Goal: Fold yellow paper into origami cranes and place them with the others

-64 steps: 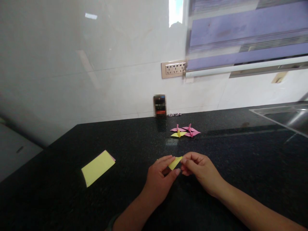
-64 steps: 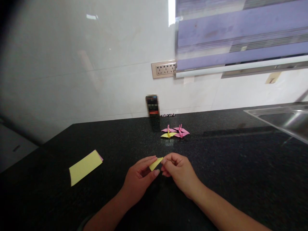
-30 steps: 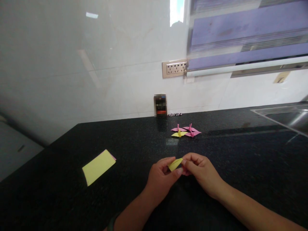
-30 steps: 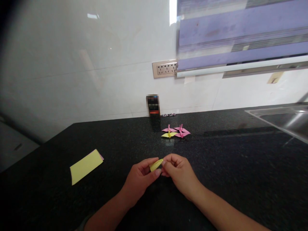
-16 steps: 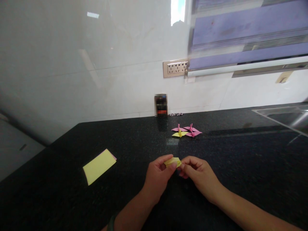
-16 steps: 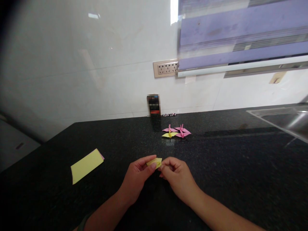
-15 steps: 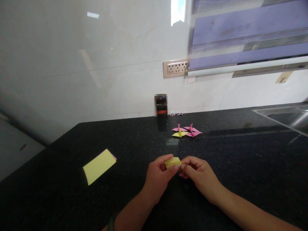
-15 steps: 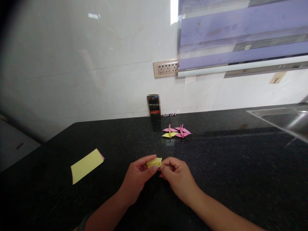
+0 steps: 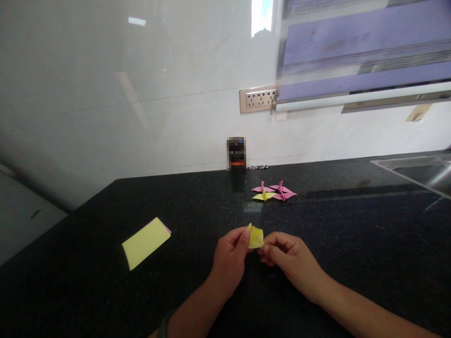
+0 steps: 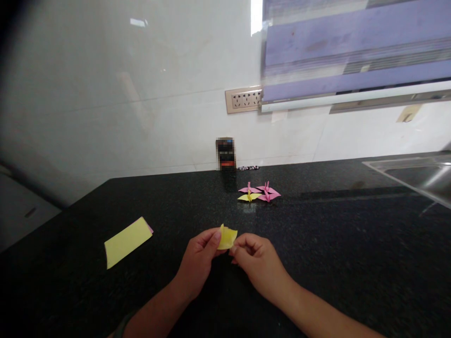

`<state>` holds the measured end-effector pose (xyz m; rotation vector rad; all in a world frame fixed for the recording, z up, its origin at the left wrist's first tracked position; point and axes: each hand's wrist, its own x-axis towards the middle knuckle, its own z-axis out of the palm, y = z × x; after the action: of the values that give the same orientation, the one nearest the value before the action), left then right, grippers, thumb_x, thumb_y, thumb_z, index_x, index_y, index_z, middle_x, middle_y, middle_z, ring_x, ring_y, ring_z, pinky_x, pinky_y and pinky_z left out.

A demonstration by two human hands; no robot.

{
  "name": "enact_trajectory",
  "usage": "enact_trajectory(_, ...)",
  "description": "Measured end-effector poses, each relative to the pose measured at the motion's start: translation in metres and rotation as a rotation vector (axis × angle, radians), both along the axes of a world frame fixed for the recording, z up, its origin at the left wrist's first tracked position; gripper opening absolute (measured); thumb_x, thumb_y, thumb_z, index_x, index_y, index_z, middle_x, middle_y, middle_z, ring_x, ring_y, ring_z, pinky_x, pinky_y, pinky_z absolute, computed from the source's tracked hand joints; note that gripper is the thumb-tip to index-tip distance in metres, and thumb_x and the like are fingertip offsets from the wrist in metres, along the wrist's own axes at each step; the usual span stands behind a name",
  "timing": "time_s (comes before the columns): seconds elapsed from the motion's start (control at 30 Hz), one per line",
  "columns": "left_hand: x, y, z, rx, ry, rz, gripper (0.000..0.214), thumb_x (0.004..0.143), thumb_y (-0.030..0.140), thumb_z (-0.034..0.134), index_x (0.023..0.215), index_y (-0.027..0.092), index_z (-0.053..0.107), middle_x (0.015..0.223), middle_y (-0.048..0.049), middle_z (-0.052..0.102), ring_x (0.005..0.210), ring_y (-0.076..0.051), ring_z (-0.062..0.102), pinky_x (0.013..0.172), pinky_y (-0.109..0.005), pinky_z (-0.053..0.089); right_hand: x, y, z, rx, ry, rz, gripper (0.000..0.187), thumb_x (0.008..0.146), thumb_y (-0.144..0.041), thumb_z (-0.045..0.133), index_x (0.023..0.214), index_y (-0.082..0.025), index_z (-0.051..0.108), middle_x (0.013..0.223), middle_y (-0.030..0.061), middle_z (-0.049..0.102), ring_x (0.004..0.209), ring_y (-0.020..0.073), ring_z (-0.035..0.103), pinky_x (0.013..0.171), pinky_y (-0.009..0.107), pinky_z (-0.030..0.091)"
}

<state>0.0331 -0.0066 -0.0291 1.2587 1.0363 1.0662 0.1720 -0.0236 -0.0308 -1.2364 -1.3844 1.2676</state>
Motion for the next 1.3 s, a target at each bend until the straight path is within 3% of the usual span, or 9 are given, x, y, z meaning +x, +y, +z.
enact_trajectory(0.1,-0.001,0.0,0.0,-0.013,-0.008,0.029,0.034,0.078,0.038,0.043,0.093,0.014,0.06,0.093,-0.0079,0.063,0.088,-0.02,0.057,0.071,-0.029,0.048,0.003,-0.001,0.005,0.096,-0.084,0.005,0.015,0.074,-0.026,0.049,0.063,-0.017,0.052,0.054,-0.0031,0.046,0.051,0.0099,0.044,0.048,0.021,0.036)
enact_trajectory(0.2,-0.002,0.0,0.0,-0.021,-0.007,0.026,0.034,0.078,0.039,0.043,0.092,0.013,0.061,0.094,-0.0092,0.062,0.09,-0.02,0.057,0.071,-0.03,0.049,0.008,-0.002,0.01,0.28,-0.218,-0.046,0.005,0.073,-0.023,0.052,0.077,-0.019,0.052,0.063,-0.0021,0.044,0.056,0.0111,0.044,0.051,0.022,0.038)
enact_trajectory(0.23,-0.002,0.0,0.001,-0.018,-0.006,0.024,0.034,0.078,0.039,0.043,0.092,0.013,0.061,0.094,-0.0093,0.062,0.09,-0.021,0.057,0.07,-0.03,0.049,0.009,-0.002,0.011,0.353,-0.273,-0.045,0.011,0.072,-0.02,0.053,0.082,-0.02,0.052,0.067,-0.0012,0.045,0.059,0.012,0.045,0.053,0.023,0.038)
enact_trajectory(0.33,-0.003,0.0,0.002,-0.003,-0.008,0.01,0.035,0.078,0.04,0.043,0.091,0.013,0.061,0.094,-0.0094,0.062,0.089,-0.021,0.057,0.069,-0.031,0.049,0.013,0.0,0.011,0.538,-0.401,0.029,0.017,0.072,-0.015,0.051,0.088,-0.021,0.054,0.075,0.0021,0.048,0.069,0.0146,0.047,0.059,0.026,0.04)
enact_trajectory(0.4,-0.003,-0.001,0.002,-0.006,-0.017,-0.006,0.035,0.078,0.039,0.043,0.091,0.013,0.061,0.094,-0.0101,0.062,0.089,-0.022,0.057,0.069,-0.032,0.049,0.013,0.001,0.011,0.584,-0.434,0.064,0.018,0.073,-0.013,0.049,0.088,-0.021,0.054,0.076,0.003,0.05,0.071,0.0149,0.048,0.061,0.027,0.04)
enact_trajectory(0.73,-0.001,-0.002,0.003,-0.057,-0.005,-0.08,0.032,0.074,0.037,0.05,0.095,0.015,0.061,0.092,-0.0077,0.063,0.086,-0.02,0.057,0.068,-0.03,0.049,0.013,0.003,0.008,0.516,-0.403,0.004,0.01,0.08,-0.019,0.045,0.082,-0.019,0.054,0.075,0.0027,0.053,0.068,0.0138,0.051,0.06,0.025,0.042)
enact_trajectory(1.13,0.0,-0.001,0.007,-0.156,-0.035,-0.058,0.024,0.065,0.015,0.058,0.089,0.011,0.06,0.082,-0.006,0.063,0.068,-0.013,0.056,0.062,-0.024,0.045,0.017,0.005,0.008,0.497,-0.377,0.118,0.01,0.08,-0.02,0.047,0.086,-0.02,0.056,0.076,0.0024,0.052,0.069,0.0126,0.051,0.061,0.025,0.042)
enact_trajectory(1.3,0.002,0.0,0.006,-0.201,-0.085,-0.081,0.021,0.067,0.016,0.056,0.086,0.011,0.06,0.08,-0.006,0.063,0.069,-0.013,0.057,0.065,-0.025,0.045,0.018,0.003,0.011,0.485,-0.383,0.155,0.011,0.076,-0.023,0.054,0.085,-0.018,0.053,0.077,0.0028,0.051,0.071,0.0133,0.049,0.059,0.024,0.042)
